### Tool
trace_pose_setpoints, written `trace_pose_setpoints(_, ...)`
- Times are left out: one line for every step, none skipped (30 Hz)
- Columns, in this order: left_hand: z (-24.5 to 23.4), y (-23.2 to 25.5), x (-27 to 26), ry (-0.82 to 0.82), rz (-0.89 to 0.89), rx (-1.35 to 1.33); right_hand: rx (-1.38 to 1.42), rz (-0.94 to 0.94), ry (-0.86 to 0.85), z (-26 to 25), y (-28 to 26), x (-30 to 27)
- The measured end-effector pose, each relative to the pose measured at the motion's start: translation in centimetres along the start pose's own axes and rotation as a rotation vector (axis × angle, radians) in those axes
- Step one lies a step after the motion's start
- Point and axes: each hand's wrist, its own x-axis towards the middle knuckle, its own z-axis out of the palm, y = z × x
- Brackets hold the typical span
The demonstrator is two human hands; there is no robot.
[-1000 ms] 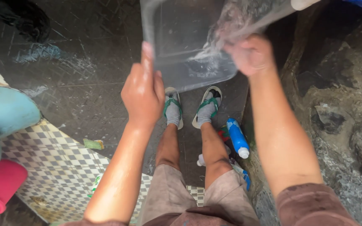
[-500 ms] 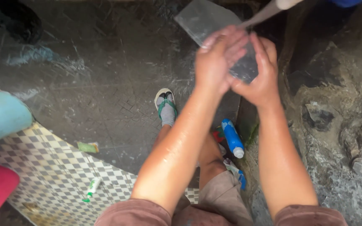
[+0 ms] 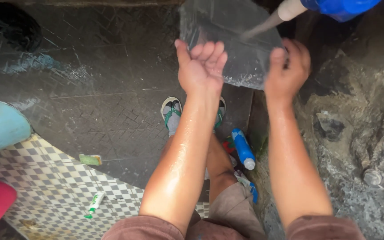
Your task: Washing a plastic container with water, a sponge, and a brush
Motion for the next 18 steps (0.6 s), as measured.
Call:
trace_pose_setpoints(-0.5,0.0,0.7,0.001,0.001,-0.004,0.002,-0.003,-0.003,-0.1,-2.2,0.8)
trace_pose_setpoints(-0.9,-0.2,1.3,-0.027,-0.039,-0.104,0.334,0.639,-0.001,-0.2,-4.4,1.5)
trace_pose_setpoints(-1.4,-0.4,2.0,-0.054,-0.080,-0.198,0.668,1.285,-0.015,-0.3,-6.5,2.0)
trace_pose_setpoints(-2.1,0.0,3.2,-0.052,-0.079,-0.198,0.668,1.288,-0.016,0.3,-5.8,2.1)
trace_pose_setpoints(-2.9,0.3,4.4,0.087,-0.049,-0.145,0.849,1.448,-0.173,0.7,-5.0,2.1)
trace_pose_setpoints(-3.7,0.5,5.6,0.226,-0.020,-0.091,1.031,1.603,-0.336,1.2,-4.2,2.0)
trace_pose_setpoints(-4.4,1.0,5.8,0.231,-0.021,-0.085,1.029,1.610,-0.332,2.4,-2.9,0.6)
trace_pose_setpoints(-5.1,1.6,5.8,0.289,-0.059,-0.016,1.126,1.576,-0.168,3.5,-1.7,-0.7)
trace_pose_setpoints(-5.1,2.4,6.1,0.335,-0.091,0.044,1.224,1.519,-0.009,5.0,-0.5,-1.4)
trace_pose_setpoints(-7.0,1.9,9.5,0.327,-0.087,0.042,1.232,1.511,-0.011,5.0,-1.4,-1.1)
trace_pose_setpoints(-9.4,1.2,12.7,0.329,0.014,0.159,0.969,1.416,-0.031,4.6,-2.3,-1.2)
trace_pose_setpoints(-11.8,0.5,16.0,0.328,0.114,0.277,0.712,1.311,-0.048,4.2,-3.1,-1.4)
trace_pose_setpoints(-10.0,1.0,12.4,0.325,0.113,0.279,0.712,1.310,-0.044,4.1,-3.2,-1.4)
trace_pose_setpoints(-8.1,1.5,8.8,0.228,0.086,0.382,0.602,1.251,-0.043,4.0,-3.3,-1.4)
trace_pose_setpoints(-6.6,2.0,5.0,0.135,0.056,0.483,0.490,1.195,-0.045,3.8,-3.5,-1.7)
trace_pose_setpoints(-5.7,2.6,3.1,0.137,0.053,0.484,0.487,1.197,-0.045,3.2,-3.1,-2.0)
trace_pose_setpoints(-4.4,3.4,1.4,0.046,0.022,0.616,0.409,1.046,-0.048,2.8,-2.6,-1.9)
trace_pose_setpoints(-3.1,4.2,-0.3,-0.046,-0.008,0.747,0.331,0.896,-0.049,2.4,-2.2,-1.8)
